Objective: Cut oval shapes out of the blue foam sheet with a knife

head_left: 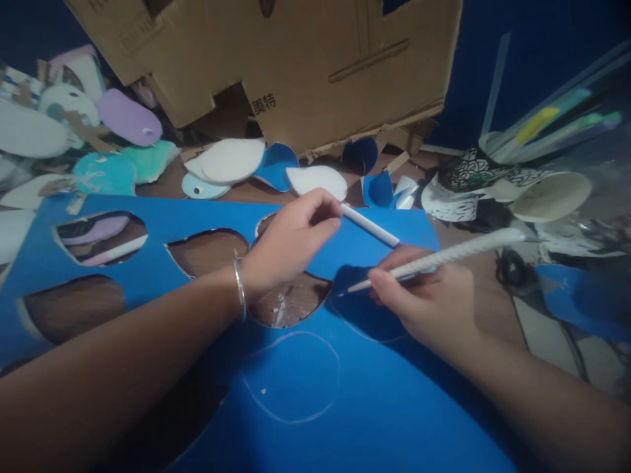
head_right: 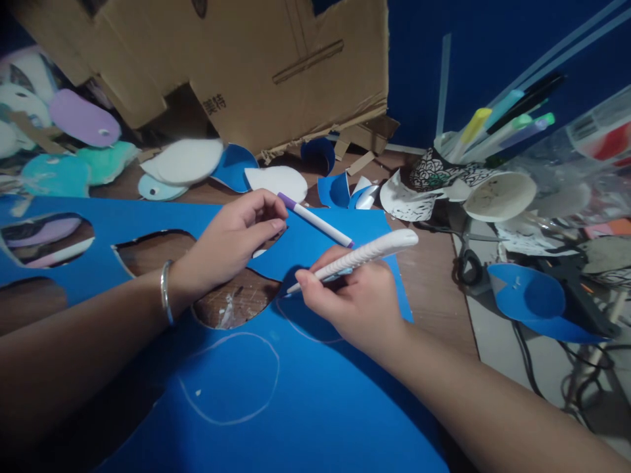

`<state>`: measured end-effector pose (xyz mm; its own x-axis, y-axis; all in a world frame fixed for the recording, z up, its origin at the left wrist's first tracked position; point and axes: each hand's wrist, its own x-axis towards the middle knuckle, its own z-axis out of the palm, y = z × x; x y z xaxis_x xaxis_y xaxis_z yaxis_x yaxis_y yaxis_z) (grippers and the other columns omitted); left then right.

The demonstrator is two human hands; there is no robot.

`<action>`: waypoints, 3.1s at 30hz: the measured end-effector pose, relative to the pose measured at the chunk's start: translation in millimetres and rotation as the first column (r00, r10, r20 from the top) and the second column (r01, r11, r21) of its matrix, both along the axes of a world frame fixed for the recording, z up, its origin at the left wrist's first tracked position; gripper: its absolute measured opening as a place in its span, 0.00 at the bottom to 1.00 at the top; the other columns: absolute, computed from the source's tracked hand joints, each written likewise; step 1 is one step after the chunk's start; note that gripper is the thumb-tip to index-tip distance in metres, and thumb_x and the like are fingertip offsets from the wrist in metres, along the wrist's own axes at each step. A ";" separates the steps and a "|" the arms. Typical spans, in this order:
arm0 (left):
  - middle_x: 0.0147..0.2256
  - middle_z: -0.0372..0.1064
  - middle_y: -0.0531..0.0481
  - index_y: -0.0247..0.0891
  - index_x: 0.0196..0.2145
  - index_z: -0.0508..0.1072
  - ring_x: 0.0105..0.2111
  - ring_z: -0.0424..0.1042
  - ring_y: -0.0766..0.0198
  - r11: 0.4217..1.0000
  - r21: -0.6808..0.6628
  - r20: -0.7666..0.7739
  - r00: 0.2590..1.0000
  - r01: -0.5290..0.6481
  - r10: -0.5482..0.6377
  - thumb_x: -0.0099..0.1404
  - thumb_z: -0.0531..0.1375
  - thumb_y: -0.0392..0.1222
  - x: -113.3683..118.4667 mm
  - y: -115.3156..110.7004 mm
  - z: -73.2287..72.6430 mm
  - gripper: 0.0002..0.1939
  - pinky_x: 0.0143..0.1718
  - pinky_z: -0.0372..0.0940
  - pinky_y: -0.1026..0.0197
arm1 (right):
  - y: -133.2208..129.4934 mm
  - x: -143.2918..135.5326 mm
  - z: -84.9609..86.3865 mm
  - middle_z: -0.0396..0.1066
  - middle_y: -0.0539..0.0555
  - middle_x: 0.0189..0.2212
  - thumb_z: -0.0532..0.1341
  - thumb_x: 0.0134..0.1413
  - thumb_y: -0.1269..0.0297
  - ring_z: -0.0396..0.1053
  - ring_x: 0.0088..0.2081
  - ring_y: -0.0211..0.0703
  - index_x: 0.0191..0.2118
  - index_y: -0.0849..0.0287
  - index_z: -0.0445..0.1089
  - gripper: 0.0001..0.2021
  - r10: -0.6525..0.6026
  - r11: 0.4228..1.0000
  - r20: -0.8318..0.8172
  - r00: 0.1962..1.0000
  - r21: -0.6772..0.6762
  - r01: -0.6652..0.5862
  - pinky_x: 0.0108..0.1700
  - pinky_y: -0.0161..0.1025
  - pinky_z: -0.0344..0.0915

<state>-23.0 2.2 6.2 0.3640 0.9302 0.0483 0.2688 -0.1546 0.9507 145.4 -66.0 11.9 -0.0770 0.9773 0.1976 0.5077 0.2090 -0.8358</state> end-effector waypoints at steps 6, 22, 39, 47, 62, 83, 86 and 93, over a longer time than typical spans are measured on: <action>0.28 0.61 0.53 0.38 0.31 0.65 0.28 0.60 0.68 1.000 -0.007 0.012 1.000 -0.003 0.003 0.59 0.53 0.34 0.0 -0.5 0.6 0.02 0.27 0.55 0.63 | -0.7 -0.6 0.5 0.69 0.48 0.18 0.62 0.46 0.65 0.67 0.19 0.39 0.23 0.53 0.66 0.05 -0.029 0.999 -0.002 1.000 -0.021 0.029 0.18 0.36 0.63; 0.28 0.61 0.53 0.38 0.30 0.64 0.28 0.60 0.68 1.000 -0.013 0.019 1.000 0.004 -0.004 0.59 0.53 0.35 0.0 0.1 -0.5 0.02 0.26 0.55 0.63 | 1.3 1.9 -3.4 0.66 0.46 0.13 0.60 0.49 0.64 0.63 0.14 0.36 0.23 0.53 0.66 0.07 -0.092 0.993 -0.175 0.980 -0.088 0.077 0.15 0.34 0.61; 0.27 0.62 0.53 0.39 0.30 0.65 0.27 0.60 0.67 1.000 -0.002 -0.012 1.000 -0.016 0.016 0.58 0.53 0.35 0.0 -0.5 0.3 0.02 0.26 0.55 0.62 | 1.1 1.5 -5.9 0.67 0.48 0.16 0.62 0.46 0.66 0.65 0.17 0.38 0.24 0.54 0.67 0.04 -0.011 0.998 -0.117 0.993 -0.068 0.003 0.17 0.35 0.62; 0.27 0.62 0.53 0.38 0.30 0.65 0.28 0.60 0.67 1.000 -0.002 0.001 1.000 -0.016 0.016 0.58 0.54 0.35 0.3 -0.8 0.4 0.02 0.26 0.55 0.62 | 0.6 0.1 -2.3 0.68 0.48 0.17 0.62 0.44 0.68 0.66 0.19 0.37 0.24 0.56 0.67 0.04 0.007 0.997 -0.132 0.991 -0.081 -0.018 0.19 0.34 0.63; 0.26 0.61 0.53 0.38 0.31 0.65 0.26 0.59 0.69 1.000 0.005 -0.023 1.000 -0.005 0.005 0.58 0.53 0.34 -0.3 -0.2 -0.7 0.02 0.23 0.54 0.64 | 1.2 -2.1 -3.9 0.68 0.43 0.16 0.63 0.42 0.69 0.65 0.17 0.31 0.22 0.57 0.67 0.05 0.004 1.000 -0.103 0.995 -0.012 -0.006 0.18 0.26 0.62; 0.27 0.62 0.53 0.38 0.30 0.65 0.28 0.60 0.68 1.000 0.029 -0.046 0.999 -0.012 0.013 0.58 0.53 0.33 0.5 -0.7 -0.3 0.02 0.26 0.55 0.63 | 1.6 -3.4 -0.8 0.66 0.45 0.14 0.63 0.42 0.67 0.62 0.16 0.31 0.20 0.60 0.66 0.07 -0.008 1.000 -0.034 0.999 -0.021 0.007 0.16 0.27 0.59; 0.27 0.62 0.53 0.37 0.30 0.65 0.29 0.61 0.67 0.999 0.032 -0.044 0.999 -0.009 0.011 0.58 0.53 0.33 0.7 -0.8 0.1 0.02 0.26 0.55 0.63 | 1.9 -4.1 -0.4 0.65 0.45 0.14 0.63 0.42 0.67 0.62 0.15 0.31 0.19 0.60 0.66 0.07 -0.014 1.000 -0.011 1.000 -0.010 0.014 0.16 0.27 0.59; 0.28 0.62 0.53 0.38 0.31 0.65 0.29 0.61 0.68 1.000 0.020 -0.043 0.999 -0.007 0.007 0.58 0.53 0.34 0.6 -1.1 0.8 0.02 0.26 0.55 0.63 | 1.9 -3.6 -1.3 0.66 0.44 0.14 0.63 0.42 0.67 0.62 0.16 0.31 0.19 0.58 0.67 0.07 -0.011 1.000 0.004 1.000 -0.010 0.011 0.16 0.27 0.58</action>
<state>-22.4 1.0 7.0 0.3596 0.9317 0.0509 0.3110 -0.1711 0.9349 141.9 -64.1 10.6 -0.0668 0.9800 0.1877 0.5132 0.1950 -0.8358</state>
